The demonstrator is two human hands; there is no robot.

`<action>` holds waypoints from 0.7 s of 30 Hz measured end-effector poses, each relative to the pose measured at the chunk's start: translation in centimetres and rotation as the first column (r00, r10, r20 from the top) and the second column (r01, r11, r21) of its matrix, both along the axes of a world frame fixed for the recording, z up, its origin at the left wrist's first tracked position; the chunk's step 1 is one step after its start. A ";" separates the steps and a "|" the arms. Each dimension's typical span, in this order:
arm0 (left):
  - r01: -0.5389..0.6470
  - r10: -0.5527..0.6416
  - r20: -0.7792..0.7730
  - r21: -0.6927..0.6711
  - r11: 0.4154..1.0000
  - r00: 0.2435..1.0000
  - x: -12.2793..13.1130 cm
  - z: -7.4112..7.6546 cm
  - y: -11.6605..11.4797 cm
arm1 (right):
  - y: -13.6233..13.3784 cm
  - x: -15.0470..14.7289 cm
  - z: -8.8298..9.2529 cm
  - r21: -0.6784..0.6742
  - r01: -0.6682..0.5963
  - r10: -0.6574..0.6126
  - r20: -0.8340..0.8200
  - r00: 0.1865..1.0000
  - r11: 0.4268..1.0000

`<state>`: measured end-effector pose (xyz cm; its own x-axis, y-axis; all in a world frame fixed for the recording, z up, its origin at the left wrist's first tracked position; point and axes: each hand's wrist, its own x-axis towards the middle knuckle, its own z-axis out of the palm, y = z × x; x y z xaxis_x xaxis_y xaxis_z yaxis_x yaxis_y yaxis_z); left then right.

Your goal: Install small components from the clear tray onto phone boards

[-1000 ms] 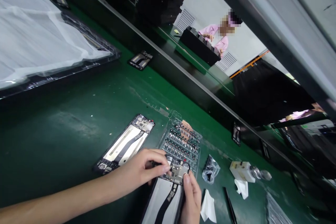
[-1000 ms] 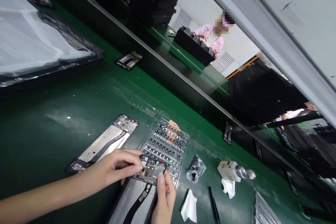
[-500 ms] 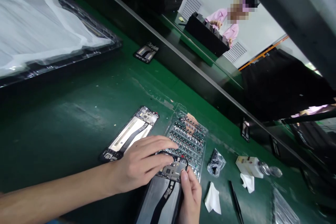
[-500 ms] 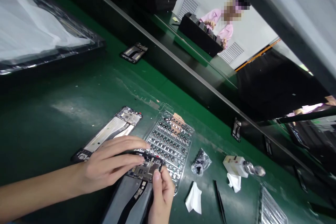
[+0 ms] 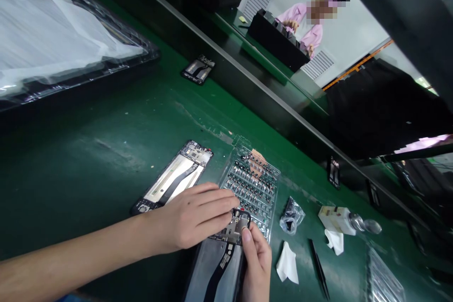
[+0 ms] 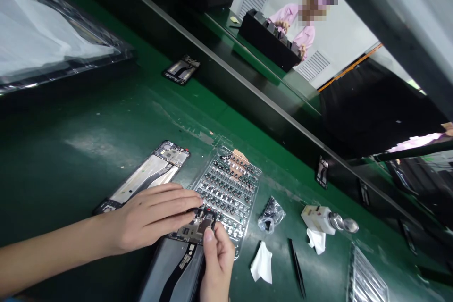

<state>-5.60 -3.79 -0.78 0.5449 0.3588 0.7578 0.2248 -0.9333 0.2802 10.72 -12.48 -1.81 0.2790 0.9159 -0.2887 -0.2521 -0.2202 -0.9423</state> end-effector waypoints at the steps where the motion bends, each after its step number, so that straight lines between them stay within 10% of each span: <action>1: 0.018 -0.018 0.006 -0.040 0.999 1.000 0.0 0.0 0.0 | 0.1 -0.1 0.2 0.000 -0.007 0.007 -0.002 1.000 1.000; 5: 0.091 -0.051 0.107 -0.412 0.907 0.993 0.3 0.3 -0.4 | 0.5 -0.8 1.1 -0.002 0.030 -0.030 0.000 1.000 1.000; 10: 0.203 -0.100 0.186 -0.960 0.195 0.977 0.8 0.9 -1.3 | 0.6 -0.7 1.5 -0.039 0.076 -0.075 0.012 0.997 0.996; 12: 0.228 -0.142 0.219 -0.973 0.047 0.965 1.0 0.8 -1.6 | 0.6 0.0 1.2 -0.034 0.055 -0.052 0.082 0.995 0.998; 21: 0.152 -0.212 0.131 -0.985 0.087 0.969 1.3 0.0 -2.3 | 0.7 2.1 0.3 -0.071 -0.161 0.175 0.507 0.844 0.984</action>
